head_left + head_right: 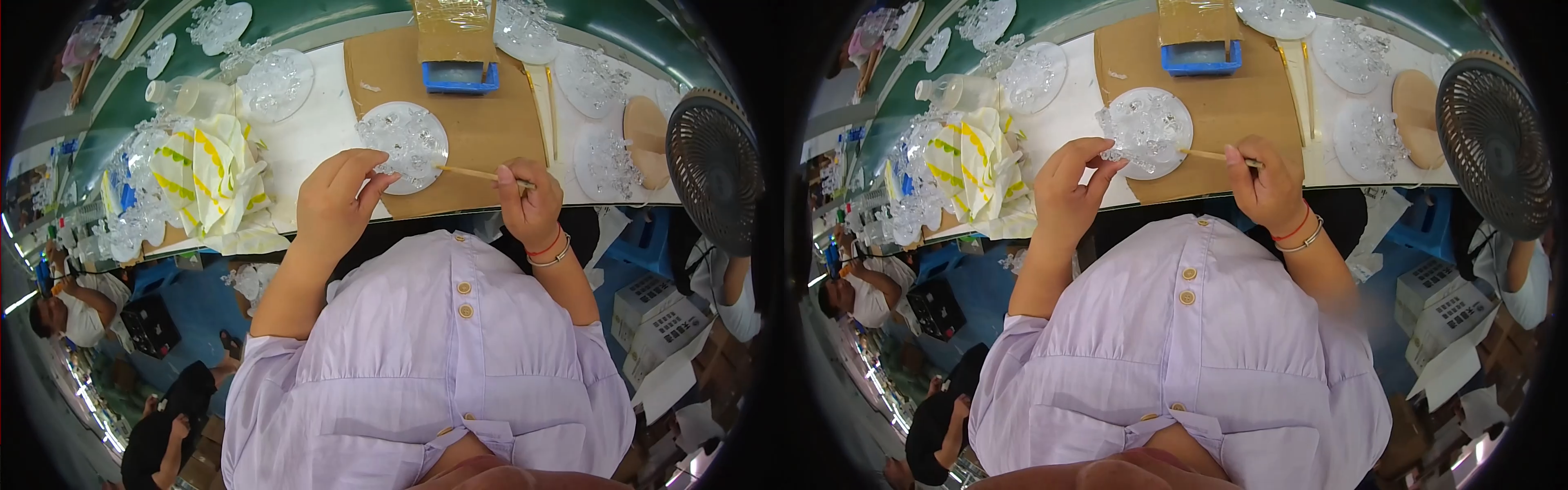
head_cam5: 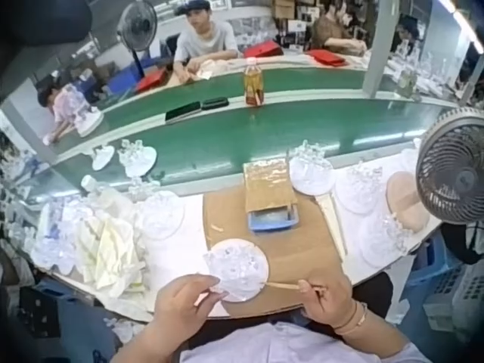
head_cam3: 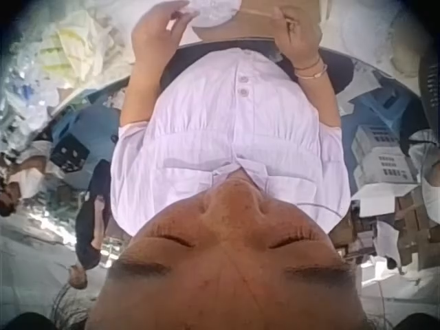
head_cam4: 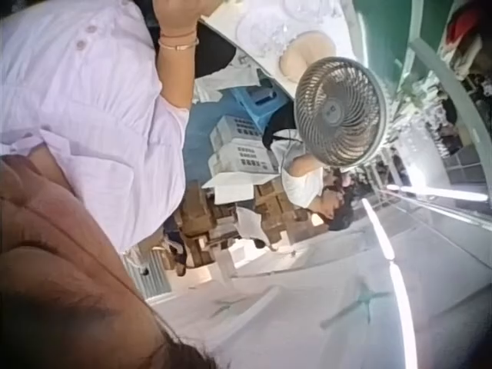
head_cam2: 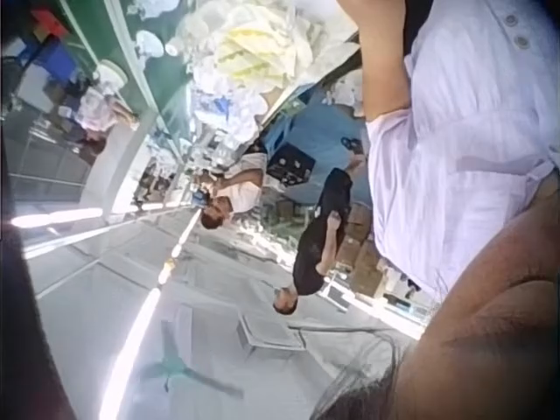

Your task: Applying glue to decorative crystal pieces and attaching them to a glass lamp base on an assembly line.

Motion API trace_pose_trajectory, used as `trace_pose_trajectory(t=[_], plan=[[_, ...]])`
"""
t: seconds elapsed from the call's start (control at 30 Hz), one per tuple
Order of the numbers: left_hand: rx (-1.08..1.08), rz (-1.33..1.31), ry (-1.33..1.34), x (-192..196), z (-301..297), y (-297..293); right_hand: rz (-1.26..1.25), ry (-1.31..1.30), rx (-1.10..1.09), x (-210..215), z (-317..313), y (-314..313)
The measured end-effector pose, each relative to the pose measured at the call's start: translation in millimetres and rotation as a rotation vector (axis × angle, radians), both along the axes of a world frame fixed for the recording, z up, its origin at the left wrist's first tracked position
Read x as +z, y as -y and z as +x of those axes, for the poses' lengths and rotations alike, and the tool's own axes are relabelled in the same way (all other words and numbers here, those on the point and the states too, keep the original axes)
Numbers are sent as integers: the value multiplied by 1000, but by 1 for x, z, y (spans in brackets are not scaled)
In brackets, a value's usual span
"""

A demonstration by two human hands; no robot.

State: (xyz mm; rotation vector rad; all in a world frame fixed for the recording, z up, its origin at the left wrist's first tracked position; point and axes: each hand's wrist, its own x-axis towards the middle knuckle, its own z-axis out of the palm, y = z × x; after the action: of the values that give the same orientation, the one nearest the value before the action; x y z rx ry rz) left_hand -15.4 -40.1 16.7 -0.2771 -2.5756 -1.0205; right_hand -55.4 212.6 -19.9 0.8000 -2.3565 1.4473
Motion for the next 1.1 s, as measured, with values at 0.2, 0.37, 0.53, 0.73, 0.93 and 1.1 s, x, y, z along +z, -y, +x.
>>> trace_pose_trajectory(t=[0.2,0.37,0.53,0.73,0.93,1.1], plan=[[-9,-1,10,0,-1,2,34,-6,-43,6,-5,5],[-30,11,12,-1,-1,5,44,-44,42,7,1,5],[-24,31,29,-3,0,5,74,-56,33,9,-3,8],[-33,40,18,-5,0,5,95,-138,146,15,7,14],[-22,55,50,-4,1,6,114,-119,94,12,3,13],[-52,50,62,-1,-2,8,103,-101,-13,10,-12,10]])
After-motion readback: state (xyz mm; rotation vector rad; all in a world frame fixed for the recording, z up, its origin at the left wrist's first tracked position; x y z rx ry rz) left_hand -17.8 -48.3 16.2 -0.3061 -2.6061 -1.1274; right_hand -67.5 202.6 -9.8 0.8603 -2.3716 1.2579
